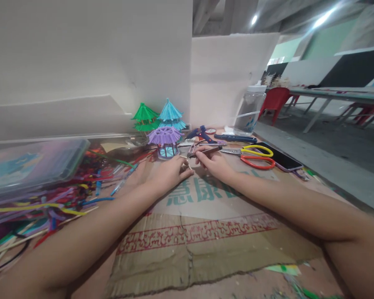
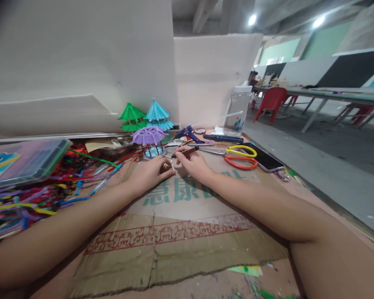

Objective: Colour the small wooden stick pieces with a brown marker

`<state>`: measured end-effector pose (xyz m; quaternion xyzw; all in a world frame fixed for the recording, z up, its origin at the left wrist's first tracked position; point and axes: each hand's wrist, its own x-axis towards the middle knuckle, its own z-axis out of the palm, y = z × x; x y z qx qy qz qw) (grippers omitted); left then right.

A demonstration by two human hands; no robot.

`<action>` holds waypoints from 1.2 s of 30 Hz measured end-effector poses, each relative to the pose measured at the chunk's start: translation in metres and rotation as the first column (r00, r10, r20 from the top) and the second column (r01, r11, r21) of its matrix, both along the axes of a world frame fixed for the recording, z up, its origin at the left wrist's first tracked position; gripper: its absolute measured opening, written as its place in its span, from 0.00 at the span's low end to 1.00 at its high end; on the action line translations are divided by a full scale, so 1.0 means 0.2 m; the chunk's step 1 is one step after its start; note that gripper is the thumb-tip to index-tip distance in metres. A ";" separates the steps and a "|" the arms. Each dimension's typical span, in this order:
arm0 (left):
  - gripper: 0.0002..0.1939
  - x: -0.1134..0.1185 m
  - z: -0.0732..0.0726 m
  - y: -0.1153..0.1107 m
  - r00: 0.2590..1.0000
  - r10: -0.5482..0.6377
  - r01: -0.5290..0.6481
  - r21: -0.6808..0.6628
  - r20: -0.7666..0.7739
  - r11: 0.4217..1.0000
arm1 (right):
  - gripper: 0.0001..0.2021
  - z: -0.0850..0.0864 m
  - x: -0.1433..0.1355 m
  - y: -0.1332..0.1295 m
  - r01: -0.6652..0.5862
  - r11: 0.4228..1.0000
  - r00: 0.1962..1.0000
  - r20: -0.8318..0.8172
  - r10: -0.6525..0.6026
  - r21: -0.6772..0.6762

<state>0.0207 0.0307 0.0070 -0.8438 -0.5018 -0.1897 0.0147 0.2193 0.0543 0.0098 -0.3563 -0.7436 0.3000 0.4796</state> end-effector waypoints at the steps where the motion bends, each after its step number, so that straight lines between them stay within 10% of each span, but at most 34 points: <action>1: 0.16 0.00 0.00 0.00 1.000 -0.002 0.002 0.002 0.004 1.000 | 0.10 0.00 0.00 0.00 -0.005 1.000 1.000 0.010 0.005 0.001; 36: 0.19 0.00 -0.01 0.05 0.994 -0.096 0.097 -0.028 0.044 0.995 | 0.10 0.02 -0.01 -0.01 -0.007 1.000 0.999 0.050 0.008 -0.019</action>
